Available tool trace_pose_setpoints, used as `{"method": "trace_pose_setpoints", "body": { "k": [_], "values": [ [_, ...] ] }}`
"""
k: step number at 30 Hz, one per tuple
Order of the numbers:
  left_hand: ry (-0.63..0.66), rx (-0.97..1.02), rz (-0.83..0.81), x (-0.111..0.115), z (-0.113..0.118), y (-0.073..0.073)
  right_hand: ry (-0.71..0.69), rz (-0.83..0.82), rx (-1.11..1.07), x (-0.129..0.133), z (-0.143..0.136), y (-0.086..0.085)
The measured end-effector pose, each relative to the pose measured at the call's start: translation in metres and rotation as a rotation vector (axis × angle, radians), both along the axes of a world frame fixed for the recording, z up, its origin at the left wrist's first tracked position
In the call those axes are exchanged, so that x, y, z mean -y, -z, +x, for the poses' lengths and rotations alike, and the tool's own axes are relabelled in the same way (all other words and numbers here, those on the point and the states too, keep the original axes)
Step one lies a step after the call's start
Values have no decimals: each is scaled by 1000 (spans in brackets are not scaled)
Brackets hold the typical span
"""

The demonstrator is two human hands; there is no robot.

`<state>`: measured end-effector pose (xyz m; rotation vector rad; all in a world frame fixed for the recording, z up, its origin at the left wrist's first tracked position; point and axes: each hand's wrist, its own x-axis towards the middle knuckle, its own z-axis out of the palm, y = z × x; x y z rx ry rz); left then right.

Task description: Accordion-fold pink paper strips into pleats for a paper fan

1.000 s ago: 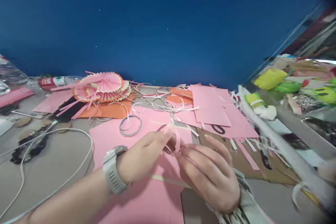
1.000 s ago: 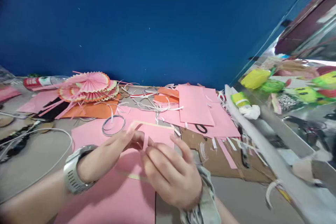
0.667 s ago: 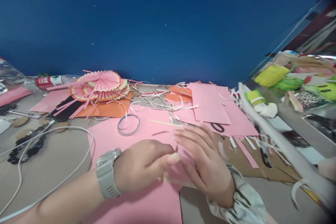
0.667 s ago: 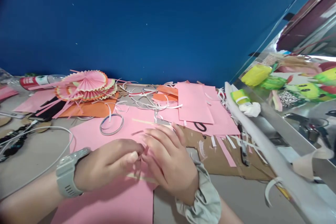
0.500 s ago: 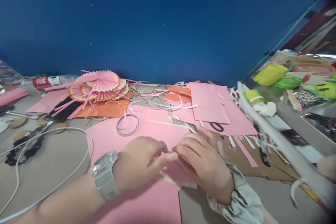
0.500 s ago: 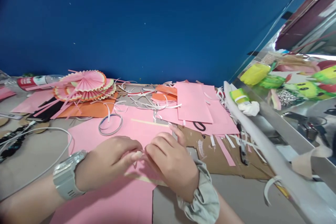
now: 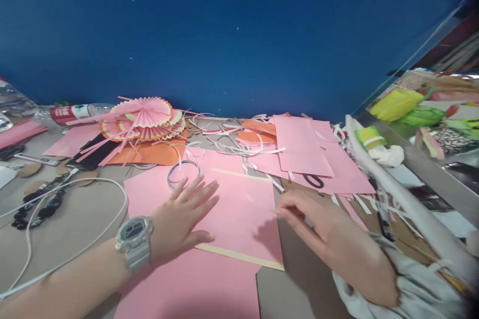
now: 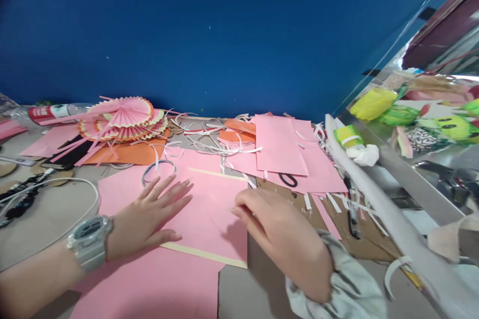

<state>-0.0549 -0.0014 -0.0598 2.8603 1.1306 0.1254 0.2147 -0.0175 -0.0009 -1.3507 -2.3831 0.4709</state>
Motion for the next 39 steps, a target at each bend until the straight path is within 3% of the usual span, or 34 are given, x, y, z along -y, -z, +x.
{"method": "trace_pose_setpoints", "body": {
  "k": [2,6,9,13,15,17,21,26,34,39],
  "values": [
    [13,-51,74,18,1,14,76,-119,5,2,9,-10],
    [3,-65,292,66,18,41,46,-361,2,8,12,-22],
    [82,-10,357,84,28,47,15,-505,58,12,4,-24],
    [129,109,219,64,17,28,16,-527,107,14,-7,-25],
    [70,65,50,46,7,17,21,-494,95,15,-14,-24],
    [112,33,28,34,-1,12,14,-439,67,17,-22,-21],
    [157,-41,-110,27,-6,17,-28,-337,41,17,-43,-3],
    [227,-23,-234,24,-6,22,66,-336,26,6,-61,23],
    [234,-19,-248,19,-9,23,177,-324,169,-4,-59,42],
    [228,-6,-244,20,-12,22,158,-270,233,-7,-60,54]
  ]
}}
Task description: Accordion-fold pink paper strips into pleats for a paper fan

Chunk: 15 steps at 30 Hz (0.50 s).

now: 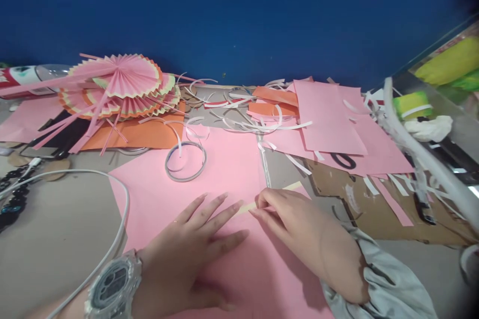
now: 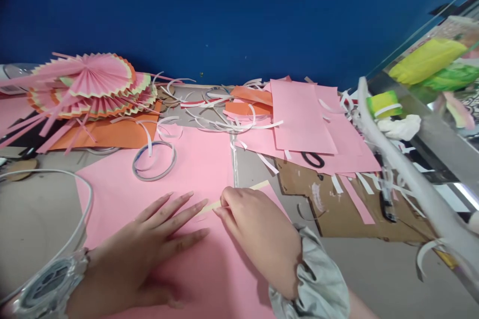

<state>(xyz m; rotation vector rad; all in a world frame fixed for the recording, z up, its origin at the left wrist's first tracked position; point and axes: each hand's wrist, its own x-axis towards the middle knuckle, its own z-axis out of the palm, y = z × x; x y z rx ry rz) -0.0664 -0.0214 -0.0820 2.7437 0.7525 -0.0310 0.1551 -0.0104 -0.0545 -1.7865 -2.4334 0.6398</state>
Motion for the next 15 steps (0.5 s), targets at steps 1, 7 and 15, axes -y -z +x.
{"method": "trace_pose_setpoints", "body": {
  "k": [1,7,15],
  "values": [
    [5,1,-2,0,0,-1,-8,7,7,-1,-1,1],
    [21,3,-2,-3,1,-2,-1,-70,-38,-3,2,-6],
    [8,-3,14,-1,2,-1,-16,-147,-87,-2,13,-18]
  ]
}}
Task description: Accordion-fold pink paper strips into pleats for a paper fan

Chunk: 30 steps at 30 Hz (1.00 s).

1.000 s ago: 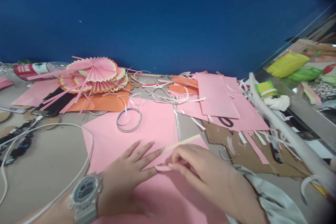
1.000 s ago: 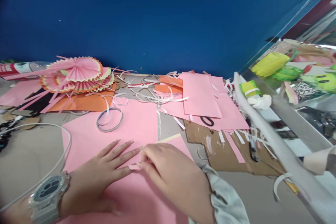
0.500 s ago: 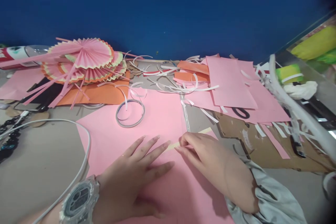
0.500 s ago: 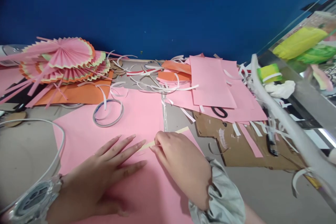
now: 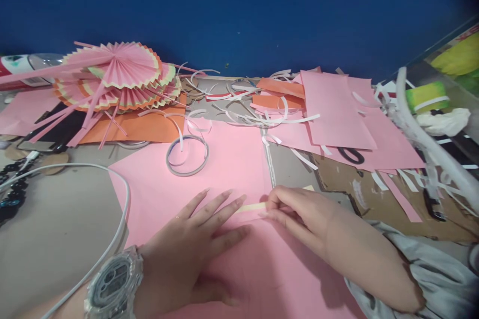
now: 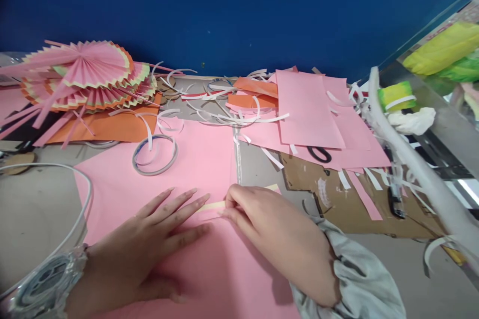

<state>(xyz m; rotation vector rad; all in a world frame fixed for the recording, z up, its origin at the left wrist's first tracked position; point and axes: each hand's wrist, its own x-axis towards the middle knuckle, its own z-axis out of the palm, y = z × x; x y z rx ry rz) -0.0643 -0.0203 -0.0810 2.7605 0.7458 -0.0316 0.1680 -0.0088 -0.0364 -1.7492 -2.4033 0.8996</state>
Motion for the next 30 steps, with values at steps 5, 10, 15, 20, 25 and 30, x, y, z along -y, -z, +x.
{"method": "trace_pose_setpoints", "body": {
  "k": [5,10,15,20,25,30],
  "values": [
    [-13,14,-44,0,0,-2,101,61,-18,-3,11,-8],
    [-23,19,-44,1,2,-2,-16,-81,-127,2,6,-16],
    [-8,21,-3,2,3,-3,5,-40,-101,6,-8,-3],
    [-23,-26,-8,3,-1,-2,60,-24,-28,4,-11,7],
    [-19,-18,-18,2,-2,-3,59,-36,-17,2,-11,9],
    [-17,-9,-16,0,-1,-3,81,-53,-5,2,-11,8]
  ]
}}
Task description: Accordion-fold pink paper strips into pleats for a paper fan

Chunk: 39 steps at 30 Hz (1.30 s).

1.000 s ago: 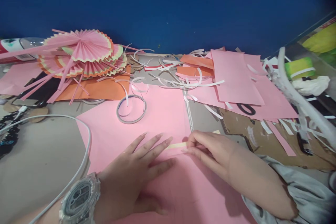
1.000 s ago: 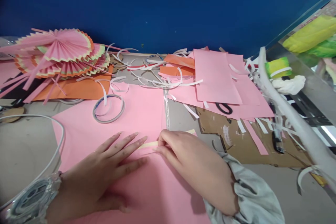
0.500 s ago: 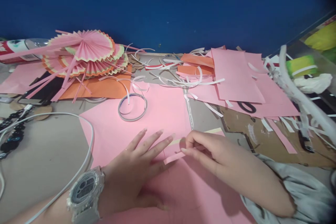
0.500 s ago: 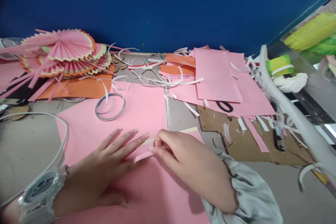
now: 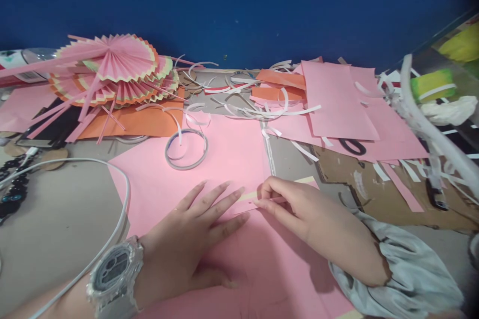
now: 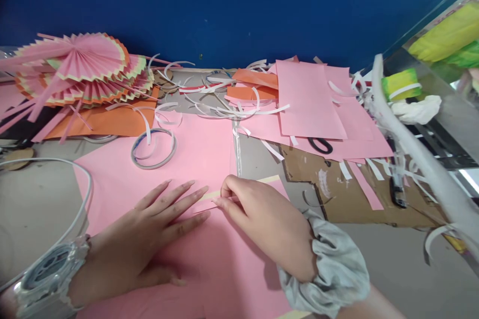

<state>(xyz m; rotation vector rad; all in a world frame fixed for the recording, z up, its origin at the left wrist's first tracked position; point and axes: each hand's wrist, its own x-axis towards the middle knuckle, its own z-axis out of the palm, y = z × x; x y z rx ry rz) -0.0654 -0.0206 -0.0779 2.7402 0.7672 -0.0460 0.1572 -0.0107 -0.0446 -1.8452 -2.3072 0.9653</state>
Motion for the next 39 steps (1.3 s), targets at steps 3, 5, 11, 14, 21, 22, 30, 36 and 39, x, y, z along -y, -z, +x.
{"method": "trace_pose_setpoints", "body": {
  "k": [3,5,11,14,21,22,30,36,39],
  "values": [
    [0,-11,5,1,0,0,23,-7,5,0,0,-1],
    [-6,-22,15,1,0,0,22,-18,2,-1,0,0],
    [-16,-51,30,2,0,0,22,-42,19,-2,0,3],
    [-21,-63,24,1,0,0,30,-48,25,-1,0,3],
    [-17,-84,6,2,-2,-1,42,-57,10,-1,1,4],
    [-18,-87,3,2,-2,0,45,-58,10,-1,2,4],
    [-16,-86,-1,2,-2,1,38,-55,19,-2,2,6],
    [-17,-87,11,2,-3,0,34,-54,26,-2,2,7],
    [-17,-87,9,1,-2,0,35,-50,22,-2,2,6]
  ]
}}
